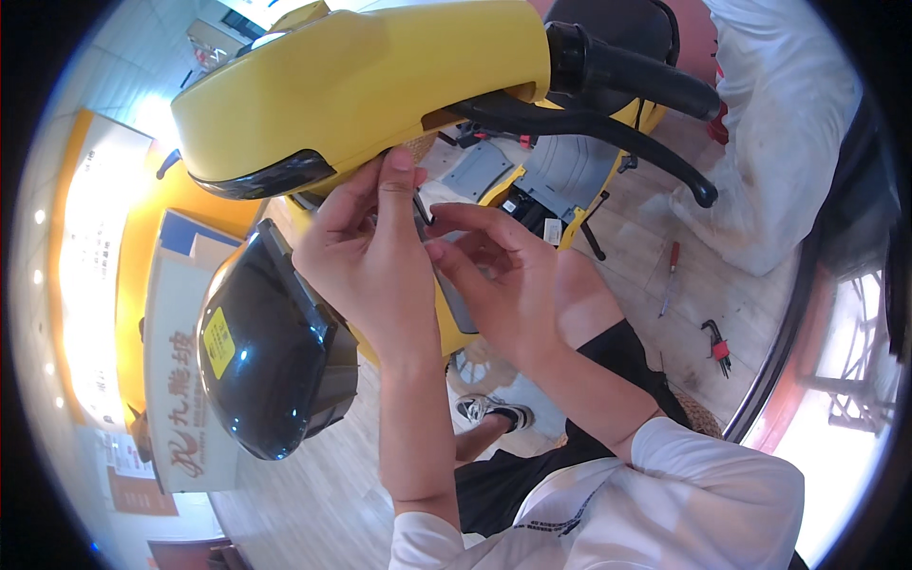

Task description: Repair and disassemble parts of a yellow electric scooter using hand tools.

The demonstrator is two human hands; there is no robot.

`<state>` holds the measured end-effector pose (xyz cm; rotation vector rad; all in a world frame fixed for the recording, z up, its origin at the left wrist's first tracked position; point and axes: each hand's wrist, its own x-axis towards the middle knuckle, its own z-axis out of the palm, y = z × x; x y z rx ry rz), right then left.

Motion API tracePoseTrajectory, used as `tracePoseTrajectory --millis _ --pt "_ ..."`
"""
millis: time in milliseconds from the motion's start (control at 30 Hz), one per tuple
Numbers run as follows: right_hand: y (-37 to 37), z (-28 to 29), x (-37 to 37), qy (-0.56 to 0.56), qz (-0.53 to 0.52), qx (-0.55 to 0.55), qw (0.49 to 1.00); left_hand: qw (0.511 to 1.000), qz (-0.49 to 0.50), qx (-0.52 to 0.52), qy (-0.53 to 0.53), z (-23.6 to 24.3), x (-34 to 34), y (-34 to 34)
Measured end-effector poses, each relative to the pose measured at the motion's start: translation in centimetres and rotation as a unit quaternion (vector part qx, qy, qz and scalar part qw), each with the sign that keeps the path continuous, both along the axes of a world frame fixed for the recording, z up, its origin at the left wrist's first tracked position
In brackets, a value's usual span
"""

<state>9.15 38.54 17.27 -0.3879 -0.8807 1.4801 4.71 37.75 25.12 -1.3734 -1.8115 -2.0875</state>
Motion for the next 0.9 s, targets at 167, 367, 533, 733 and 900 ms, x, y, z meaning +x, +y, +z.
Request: tracePoseTrajectory --millis 167,367,533,733,900 --pt "2.1 -0.5 -0.1 -0.132 -0.170 0.169 0.962 1.000 -0.014 0.006 -0.017 0.0 0.1 0.1" --pt "1.7 -0.6 -0.8 -0.163 -0.298 0.259 0.904 0.999 0.004 0.006 -0.031 0.3 0.6 0.0" --pt "1.6 -0.3 -0.5 -0.077 -0.091 0.160 0.980 0.999 -0.010 0.005 -0.037 0.3 0.3 -0.1" --pt "3.8 -1.7 -0.6 0.321 0.490 -0.123 0.801 0.996 -0.030 -0.064 -0.060 1.1 0.3 -0.6" --pt "1.6 -0.1 0.4 0.116 0.315 -0.076 0.939 1.000 -0.005 -0.015 -0.014 0.3 0.1 -0.3"
